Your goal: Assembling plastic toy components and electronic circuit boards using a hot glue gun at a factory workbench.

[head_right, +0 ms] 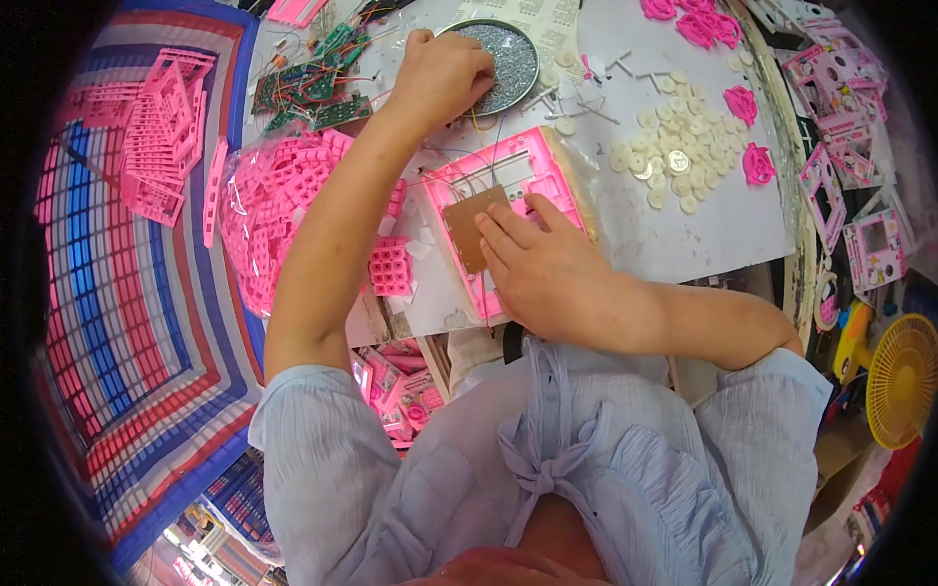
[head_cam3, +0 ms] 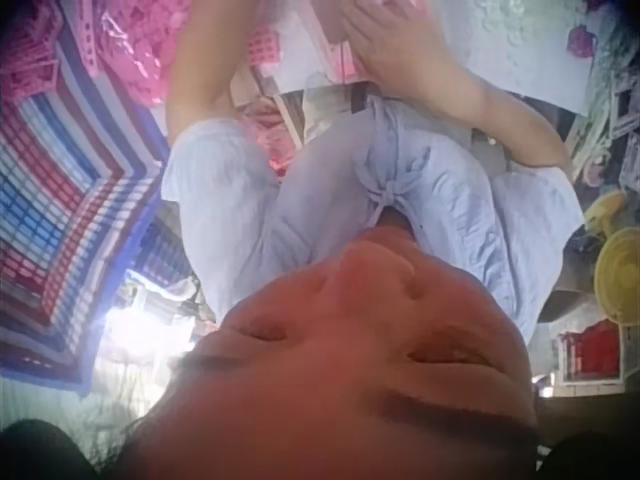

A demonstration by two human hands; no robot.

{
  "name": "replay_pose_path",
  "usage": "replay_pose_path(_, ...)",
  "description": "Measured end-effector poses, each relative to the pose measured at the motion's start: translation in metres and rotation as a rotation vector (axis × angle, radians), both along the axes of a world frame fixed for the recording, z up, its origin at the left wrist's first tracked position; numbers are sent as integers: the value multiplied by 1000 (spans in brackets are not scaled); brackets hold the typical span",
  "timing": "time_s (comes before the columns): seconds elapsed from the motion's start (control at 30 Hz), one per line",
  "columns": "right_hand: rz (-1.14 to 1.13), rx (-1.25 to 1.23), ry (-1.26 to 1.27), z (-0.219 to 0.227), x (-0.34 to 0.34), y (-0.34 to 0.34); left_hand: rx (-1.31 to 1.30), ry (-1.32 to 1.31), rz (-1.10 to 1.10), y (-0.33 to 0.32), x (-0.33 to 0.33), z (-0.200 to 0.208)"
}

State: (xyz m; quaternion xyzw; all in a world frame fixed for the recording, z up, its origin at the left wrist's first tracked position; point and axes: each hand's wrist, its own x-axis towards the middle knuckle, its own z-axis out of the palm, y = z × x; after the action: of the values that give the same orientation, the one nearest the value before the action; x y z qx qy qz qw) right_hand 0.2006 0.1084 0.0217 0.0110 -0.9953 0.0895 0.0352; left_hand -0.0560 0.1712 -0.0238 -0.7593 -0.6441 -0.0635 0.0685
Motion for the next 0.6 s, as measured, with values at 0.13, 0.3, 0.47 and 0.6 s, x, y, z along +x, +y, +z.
replay_pose_path(0.13, 2, -37, -12, -3, 3, 1, 177, -30, 26, 6, -1, -5)
replay_pose_path(0.3, 15, 8, -23, 1, 2, -2, 221, 46, 150, 23, -9, -3)
replay_pose_path(0.47, -30, -62, 17, -3, 1, -4, 324, -182, 185, -2, -3, 31)
replay_pose_path(0.6, -124, -147, 62, -3, 7, -3, 347, -660, 180, -75, 42, 49)
